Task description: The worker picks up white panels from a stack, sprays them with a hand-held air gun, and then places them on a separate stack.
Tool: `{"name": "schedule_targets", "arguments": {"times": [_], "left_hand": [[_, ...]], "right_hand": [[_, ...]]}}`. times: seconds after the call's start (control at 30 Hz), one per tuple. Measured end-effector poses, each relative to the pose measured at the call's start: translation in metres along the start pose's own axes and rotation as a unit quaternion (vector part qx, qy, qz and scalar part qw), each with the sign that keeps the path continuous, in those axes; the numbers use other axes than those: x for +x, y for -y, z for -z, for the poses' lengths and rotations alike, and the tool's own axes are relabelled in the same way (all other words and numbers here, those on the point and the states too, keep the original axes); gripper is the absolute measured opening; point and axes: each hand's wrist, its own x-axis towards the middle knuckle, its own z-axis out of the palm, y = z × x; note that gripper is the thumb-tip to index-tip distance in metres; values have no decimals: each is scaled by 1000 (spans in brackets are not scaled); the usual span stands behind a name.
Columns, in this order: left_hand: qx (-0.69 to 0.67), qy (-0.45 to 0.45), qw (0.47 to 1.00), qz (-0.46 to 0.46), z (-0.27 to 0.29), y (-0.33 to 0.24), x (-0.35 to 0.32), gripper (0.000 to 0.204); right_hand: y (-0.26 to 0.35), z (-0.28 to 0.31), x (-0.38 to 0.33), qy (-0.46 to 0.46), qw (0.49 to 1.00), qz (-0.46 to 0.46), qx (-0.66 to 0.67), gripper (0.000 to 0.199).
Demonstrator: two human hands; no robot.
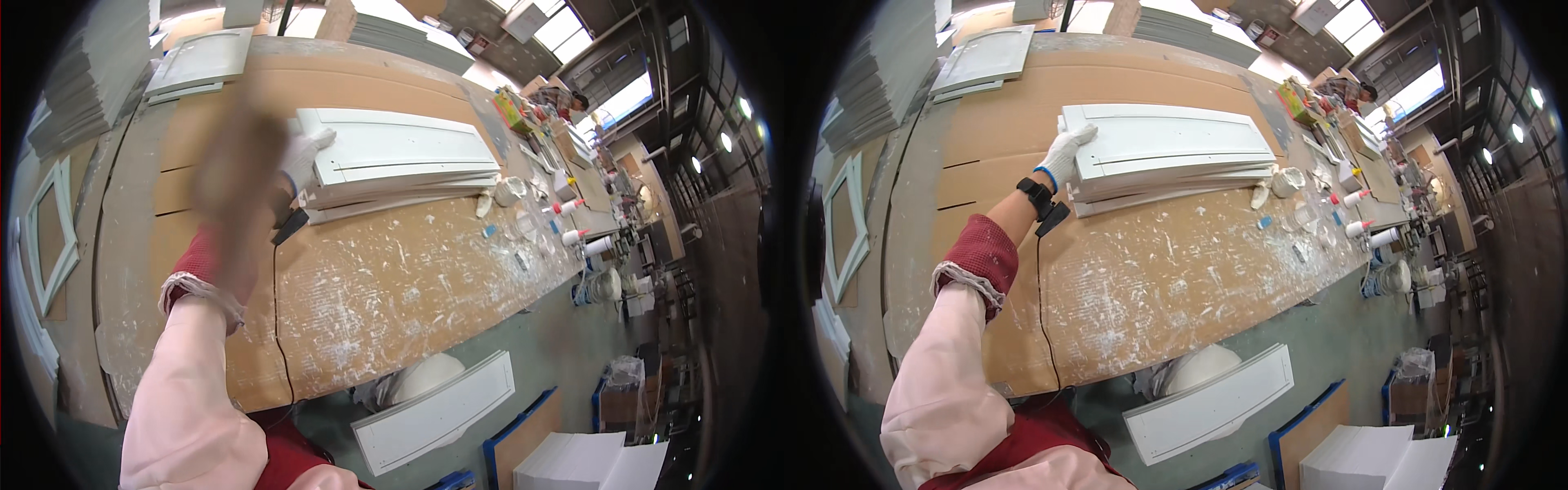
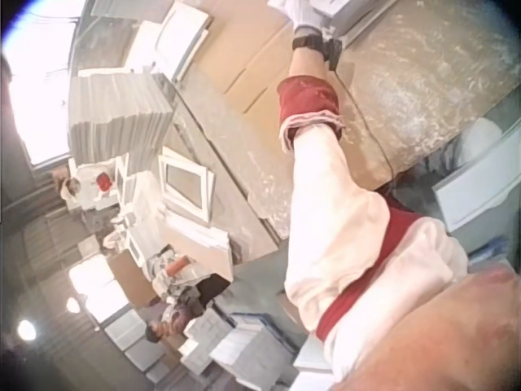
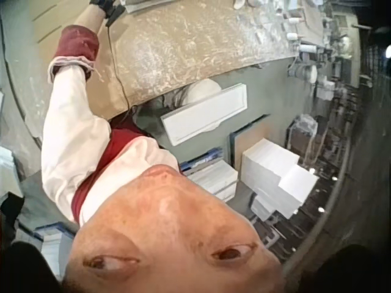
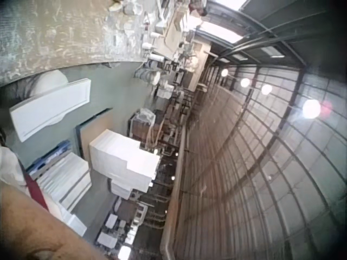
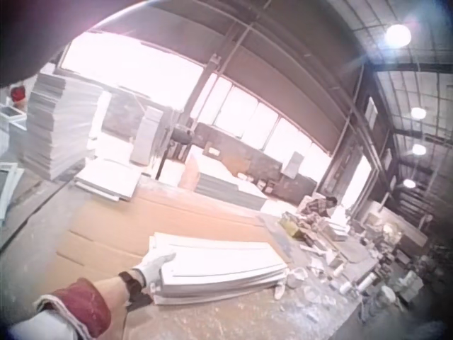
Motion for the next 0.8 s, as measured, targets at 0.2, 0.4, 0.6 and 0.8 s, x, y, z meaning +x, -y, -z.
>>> {"name": "schedule_targets", "arguments": {"times": [0.2,0.4,0.6,0.8], "left_hand": [[621,-154,768,-27,10,-53,-11,51],[635,54,768,-64,-35,-8,-120,35],[430,532,578,445,-19,66,-324,28],[292,481,555,613,16,185,-435,33]], "right_hand": [[39,23,7,38,999,6,-21,31],[22,53,-13,36,999,-9,-22,30],[56,30,-68,124,991,-7,-42,35],[-10,21,-38,156,988,-8,4,37]]}}
